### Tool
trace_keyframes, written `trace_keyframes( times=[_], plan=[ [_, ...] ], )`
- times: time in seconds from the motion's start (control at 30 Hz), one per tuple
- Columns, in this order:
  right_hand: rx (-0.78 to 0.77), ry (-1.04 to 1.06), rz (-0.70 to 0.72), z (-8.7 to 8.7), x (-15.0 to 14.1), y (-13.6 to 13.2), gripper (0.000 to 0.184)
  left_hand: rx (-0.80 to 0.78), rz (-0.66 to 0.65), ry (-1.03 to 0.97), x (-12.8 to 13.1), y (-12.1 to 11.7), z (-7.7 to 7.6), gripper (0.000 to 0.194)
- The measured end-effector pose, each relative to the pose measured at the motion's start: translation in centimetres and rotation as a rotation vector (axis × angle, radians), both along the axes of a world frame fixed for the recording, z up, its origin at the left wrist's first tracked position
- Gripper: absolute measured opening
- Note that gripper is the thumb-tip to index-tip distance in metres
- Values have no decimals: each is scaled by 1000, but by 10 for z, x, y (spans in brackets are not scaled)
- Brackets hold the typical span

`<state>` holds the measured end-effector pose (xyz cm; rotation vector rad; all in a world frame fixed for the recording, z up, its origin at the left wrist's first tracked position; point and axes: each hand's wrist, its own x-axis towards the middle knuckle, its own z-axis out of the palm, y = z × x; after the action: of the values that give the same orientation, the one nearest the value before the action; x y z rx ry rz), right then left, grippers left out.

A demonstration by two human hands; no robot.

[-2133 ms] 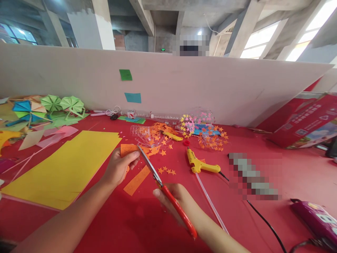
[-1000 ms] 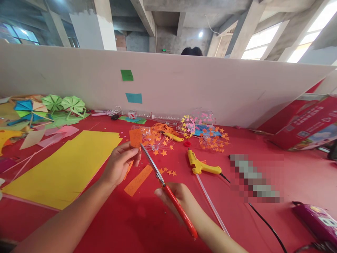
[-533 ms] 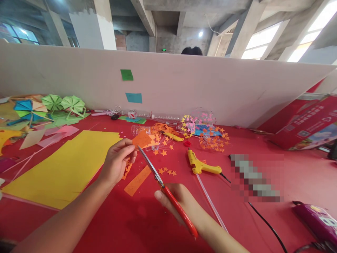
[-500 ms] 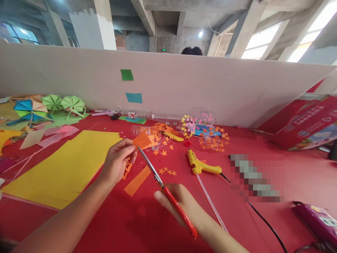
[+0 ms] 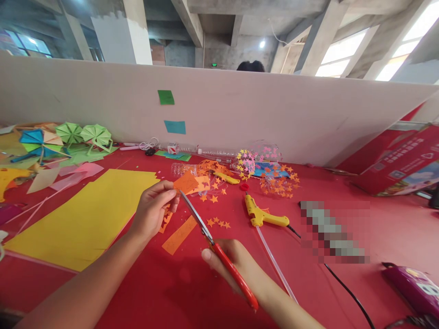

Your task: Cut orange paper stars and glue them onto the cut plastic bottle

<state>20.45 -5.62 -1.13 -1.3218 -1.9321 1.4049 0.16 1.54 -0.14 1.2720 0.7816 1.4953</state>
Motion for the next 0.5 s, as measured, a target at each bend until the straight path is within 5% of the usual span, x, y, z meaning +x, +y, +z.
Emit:
trace_keyframes(
  times=[0.5],
  plan=[
    [-35,6,-46,3,-2,-1,56,-6,7,51,0,0,0,15]
  ],
)
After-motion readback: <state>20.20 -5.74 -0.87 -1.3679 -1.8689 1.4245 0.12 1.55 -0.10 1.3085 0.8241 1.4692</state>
